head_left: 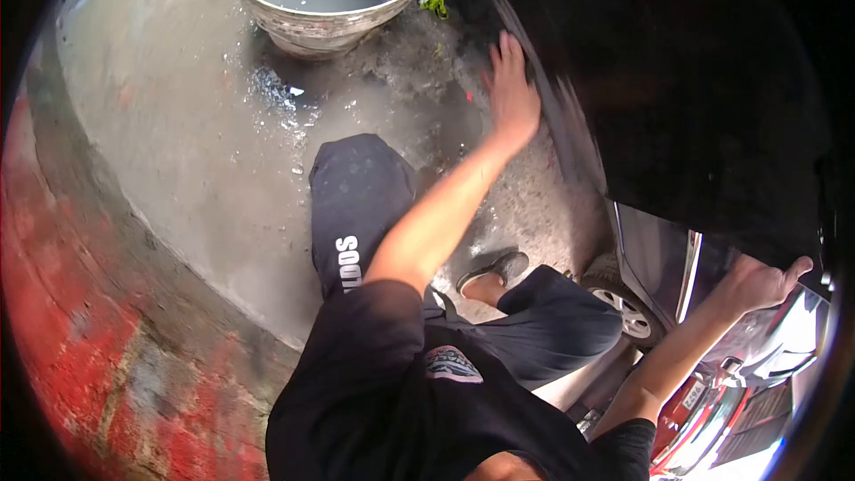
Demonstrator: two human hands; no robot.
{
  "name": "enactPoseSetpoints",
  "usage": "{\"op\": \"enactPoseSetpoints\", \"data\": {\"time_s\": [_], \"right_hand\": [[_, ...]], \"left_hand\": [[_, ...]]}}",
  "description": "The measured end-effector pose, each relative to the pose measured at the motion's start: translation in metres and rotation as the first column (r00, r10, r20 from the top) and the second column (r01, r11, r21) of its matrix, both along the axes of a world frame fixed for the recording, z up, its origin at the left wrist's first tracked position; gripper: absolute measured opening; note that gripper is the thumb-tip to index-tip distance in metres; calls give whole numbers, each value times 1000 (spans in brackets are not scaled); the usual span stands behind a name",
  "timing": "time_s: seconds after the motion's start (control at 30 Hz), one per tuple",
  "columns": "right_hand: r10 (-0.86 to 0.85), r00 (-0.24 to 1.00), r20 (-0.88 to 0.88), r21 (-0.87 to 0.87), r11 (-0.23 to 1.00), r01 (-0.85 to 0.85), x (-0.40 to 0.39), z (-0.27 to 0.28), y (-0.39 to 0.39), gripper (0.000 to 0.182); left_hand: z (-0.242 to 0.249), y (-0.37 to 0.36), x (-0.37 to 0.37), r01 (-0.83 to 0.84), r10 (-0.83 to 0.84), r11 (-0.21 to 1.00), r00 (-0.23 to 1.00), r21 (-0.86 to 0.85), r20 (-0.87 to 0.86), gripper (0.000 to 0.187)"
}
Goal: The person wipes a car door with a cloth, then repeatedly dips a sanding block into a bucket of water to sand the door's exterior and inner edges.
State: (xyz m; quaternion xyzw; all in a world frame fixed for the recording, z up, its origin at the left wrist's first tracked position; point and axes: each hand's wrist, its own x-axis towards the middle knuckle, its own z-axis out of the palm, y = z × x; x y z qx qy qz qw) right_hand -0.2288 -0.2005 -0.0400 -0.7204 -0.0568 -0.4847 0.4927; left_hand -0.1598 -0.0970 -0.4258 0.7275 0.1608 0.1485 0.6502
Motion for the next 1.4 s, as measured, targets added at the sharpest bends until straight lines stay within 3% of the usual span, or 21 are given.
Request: {"op": "enactPoseSetpoints", "data": {"time_s": [0.1, 0.17, 0.3, 0.37, 0.5, 0.6, 0.67, 0.77, 0.9, 0.97, 1.07, 1.13, 1.23, 1.33, 1.4], "right_hand": [[-45, 999, 19, -22, 999, 45, -4, 0, -6, 57], [7, 1000, 16, -7, 1000, -7, -4, 5, -18, 56], [-23, 999, -26, -36, 999, 22, -2, -3, -11, 55], [23, 999, 23, -34, 999, -22, 0, -4, -10, 55], [83, 996, 25, -2, 997, -83, -4, 1, -14, 52], [163, 987, 8, 31, 986, -163, -6, 6, -21, 50], [-51, 998, 30, -86, 995, 54, -5, 0, -13, 49], [-48, 998, 34, -39, 998, 49, 1, -9, 1, 52], [3, 999, 44, -13, 1000, -2, 1, -5, 0, 53], [4, 999, 37, -34, 999, -2, -3, -5, 0, 52], [71, 997, 21, -18, 997, -70, -1, 1, -22, 52], [50, 998, 22, -25, 998, -50, 1, -2, -15, 52], [42, 999, 31, -9, 999, -42, 4, -9, -4, 51], [3, 998, 60, 22, 1000, -4, 1, -6, 2, 51], [-27, 999, 46, 16, 1000, 26, -3, -5, 4, 51]], "left_hand": [[21, -24, -33, 119, -121, 992, 991, -33, -52, 87], [16, -22, -24, 84, -85, 996, 996, -42, -27, 90], [-10, 63, 59, -129, 99, 975, 981, 181, 167, 77], [0, 46, 46, -85, 69, 993, 982, 87, 178, 83], [30, -96, -96, 189, -183, 979, 980, -81, 71, 97], [17, -105, -88, 116, -110, 992, 988, -55, 105, 97], [12, -37, -27, 48, -38, 995, 993, -88, 108, 91], [-5, 43, 53, -37, 48, 998, 977, -58, 208, 78], [21, -37, -28, 33, -13, 984, 993, -173, 116, 87], [20, -96, -84, 163, -160, 969, 987, -186, 33, 92], [11, -83, -59, 53, -36, 968, 997, -246, 70, 87], [-6, -29, -1, 20, 40, 939, 985, -343, 168, 81], [-3, 19, 39, -34, 62, 984, 986, -174, 155, 78], [16, -47, -37, 85, -78, 995, 992, -60, 100, 90], [15, -74, -70, 95, -87, 993, 990, -74, 107, 90]]}}
